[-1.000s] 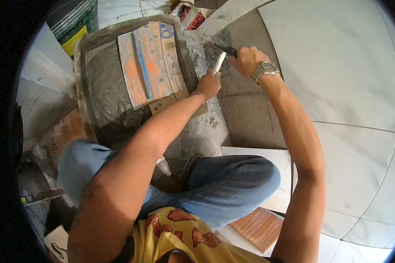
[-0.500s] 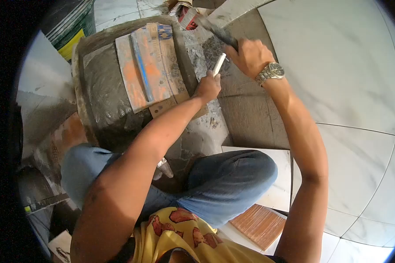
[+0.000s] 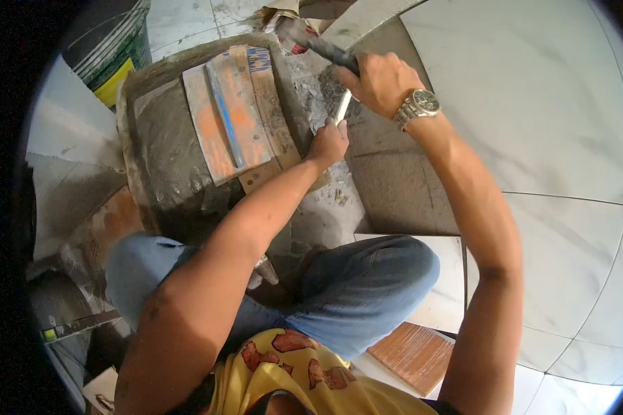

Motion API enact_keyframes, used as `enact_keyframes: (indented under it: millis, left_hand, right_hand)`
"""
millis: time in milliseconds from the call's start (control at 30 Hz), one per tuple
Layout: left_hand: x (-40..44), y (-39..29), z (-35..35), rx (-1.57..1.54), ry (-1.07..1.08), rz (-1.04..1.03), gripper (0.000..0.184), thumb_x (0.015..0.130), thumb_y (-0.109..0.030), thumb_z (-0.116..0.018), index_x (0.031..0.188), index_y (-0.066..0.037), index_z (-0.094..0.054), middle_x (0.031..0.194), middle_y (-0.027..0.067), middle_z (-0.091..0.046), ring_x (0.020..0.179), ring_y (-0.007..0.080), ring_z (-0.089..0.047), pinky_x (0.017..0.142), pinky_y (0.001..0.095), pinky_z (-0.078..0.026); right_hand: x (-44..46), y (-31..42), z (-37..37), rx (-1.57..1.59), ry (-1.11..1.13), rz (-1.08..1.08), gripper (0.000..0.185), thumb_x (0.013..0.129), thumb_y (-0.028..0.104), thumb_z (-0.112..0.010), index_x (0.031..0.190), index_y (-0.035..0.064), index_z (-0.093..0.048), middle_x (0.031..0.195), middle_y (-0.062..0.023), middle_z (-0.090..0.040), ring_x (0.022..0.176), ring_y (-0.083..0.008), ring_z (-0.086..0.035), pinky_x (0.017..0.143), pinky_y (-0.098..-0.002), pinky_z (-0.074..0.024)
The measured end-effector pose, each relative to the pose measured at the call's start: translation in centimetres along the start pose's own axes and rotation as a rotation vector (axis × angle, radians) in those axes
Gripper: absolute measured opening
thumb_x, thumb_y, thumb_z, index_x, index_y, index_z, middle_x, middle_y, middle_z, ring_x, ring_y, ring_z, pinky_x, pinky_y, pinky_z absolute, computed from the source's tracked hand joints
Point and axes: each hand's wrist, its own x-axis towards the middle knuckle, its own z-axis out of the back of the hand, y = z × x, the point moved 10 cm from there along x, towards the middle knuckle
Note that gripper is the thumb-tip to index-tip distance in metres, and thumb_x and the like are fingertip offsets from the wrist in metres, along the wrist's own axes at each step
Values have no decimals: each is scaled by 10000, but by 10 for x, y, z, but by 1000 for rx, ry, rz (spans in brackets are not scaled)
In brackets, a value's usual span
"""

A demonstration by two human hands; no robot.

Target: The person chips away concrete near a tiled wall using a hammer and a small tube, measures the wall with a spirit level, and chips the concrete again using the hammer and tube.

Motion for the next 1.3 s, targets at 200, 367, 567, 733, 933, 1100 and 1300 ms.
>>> enact_keyframes:
  millis: [200, 367, 567, 733, 933, 1100, 1300]
  left_hand:
    - [-3, 2, 0, -3, 29, 46, 481, 1013, -383, -430, 1075, 85, -519, 969, 356, -642, 939, 510, -639, 829, 560, -517]
    - [0, 6, -4, 45, -7, 39, 480, 1018, -395, -405, 1096, 66, -512, 981, 331, -656, 943, 486, -651, 836, 544, -527]
    - [-2, 5, -4, 51, 34, 56, 470, 1018, -392, -399, 1122, 54, -505, 990, 317, -662, 946, 469, -657, 846, 529, -530]
    - [5, 12, -8, 50, 70, 44, 494, 1013, -394, -409, 1118, 72, -534, 990, 319, -656, 950, 476, -647, 843, 529, -524]
    - [9, 11, -4, 52, -17, 16, 473, 1000, -382, -435, 984, 59, -606, 941, 298, -670, 914, 466, -657, 834, 515, -531]
    - [0, 14, -8, 25, -119, 61, 459, 998, -378, -451, 983, 55, -604, 930, 301, -668, 898, 467, -659, 814, 515, -531]
    - [-15, 6, -22, -200, -150, 161, 458, 1015, -369, -417, 1023, 60, -578, 998, 328, -644, 972, 477, -630, 838, 537, -505]
  right_hand:
    - [-11, -33, -74, -103, 12, 2, 615, 920, 617, -546, 950, 15, -671, 679, -205, -670, 714, -381, -699, 658, -510, -548]
    - [0, -16, -53, -94, -27, 57, 608, 926, 610, -539, 928, 16, -667, 653, -222, -651, 707, -384, -699, 652, -507, -545]
    - [-14, 4, -19, 214, -83, 0, 618, 943, 594, -520, 902, -8, -654, 716, -234, -662, 732, -383, -694, 671, -493, -546]
    - [-2, -47, -101, -170, 286, -97, 604, 961, 569, -498, 1025, 0, -689, 980, -281, -673, 974, -394, -673, 821, -482, -546]
    - [-8, -15, -5, 98, -72, -45, 599, 931, 573, -557, 793, 4, -684, 660, -203, -654, 693, -392, -679, 678, -470, -535]
    - [-15, 15, 18, 171, -206, -31, 606, 934, 566, -563, 780, -12, -660, 654, -244, -633, 673, -426, -658, 633, -485, -522]
    - [-9, -7, -10, 82, -133, 16, 622, 922, 586, -569, 796, -17, -658, 662, -245, -636, 697, -433, -663, 631, -480, -527]
